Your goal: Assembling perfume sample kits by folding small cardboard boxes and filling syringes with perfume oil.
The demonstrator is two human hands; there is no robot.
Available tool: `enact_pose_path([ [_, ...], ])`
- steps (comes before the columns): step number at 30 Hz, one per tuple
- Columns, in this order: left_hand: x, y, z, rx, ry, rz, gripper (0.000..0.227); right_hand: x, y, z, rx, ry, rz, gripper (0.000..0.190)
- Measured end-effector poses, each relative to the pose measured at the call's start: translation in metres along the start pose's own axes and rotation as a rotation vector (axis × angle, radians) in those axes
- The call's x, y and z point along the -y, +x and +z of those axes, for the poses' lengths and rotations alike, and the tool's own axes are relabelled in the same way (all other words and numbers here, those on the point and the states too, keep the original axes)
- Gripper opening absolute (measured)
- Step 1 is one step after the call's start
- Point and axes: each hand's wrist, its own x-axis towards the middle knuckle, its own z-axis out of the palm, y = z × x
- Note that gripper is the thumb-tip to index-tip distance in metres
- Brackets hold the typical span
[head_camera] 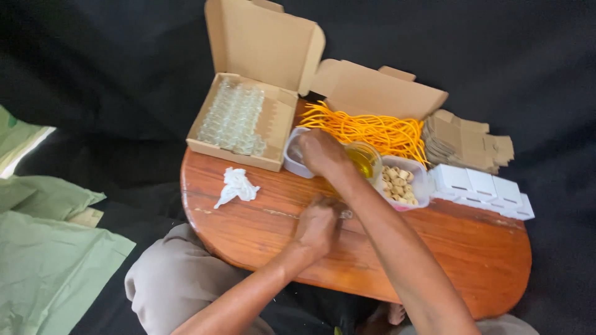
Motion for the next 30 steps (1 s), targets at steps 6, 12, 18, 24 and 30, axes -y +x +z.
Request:
enact_pose_path([
  [6, 0.007, 0.002, -0.009, -0.014, -0.196, -0.021, 0.018, -0.008, 0.011, 0.006, 0.06, -0.072, -0.005, 0.024],
  [12, 0.016, 0.014, 0.024, -0.065, -0.282, -0.093, 0.019, -0.037, 0.033, 0.038, -0.029, -0.057, -0.012, 0.023],
  [18, 0.002, 0.011, 0.012, -0.116, -0.27, -0.079, 0.027, -0.017, -0.036, -0.055, -0.241, 0.079, -0.09, 0.04],
  [24, 0.004, 0.005, 0.03, -0.239, -0.197, 0.085, 0.029, -0.038, -0.102, -0.079, -0.446, 0.455, -0.019, 0.066],
  [30, 0.001, 0.008, 0.036, -0.341, -0.072, 0.156, 0.029, -0.064, -0.127, -0.052, -0.61, 0.64, -0.025, 0.056],
])
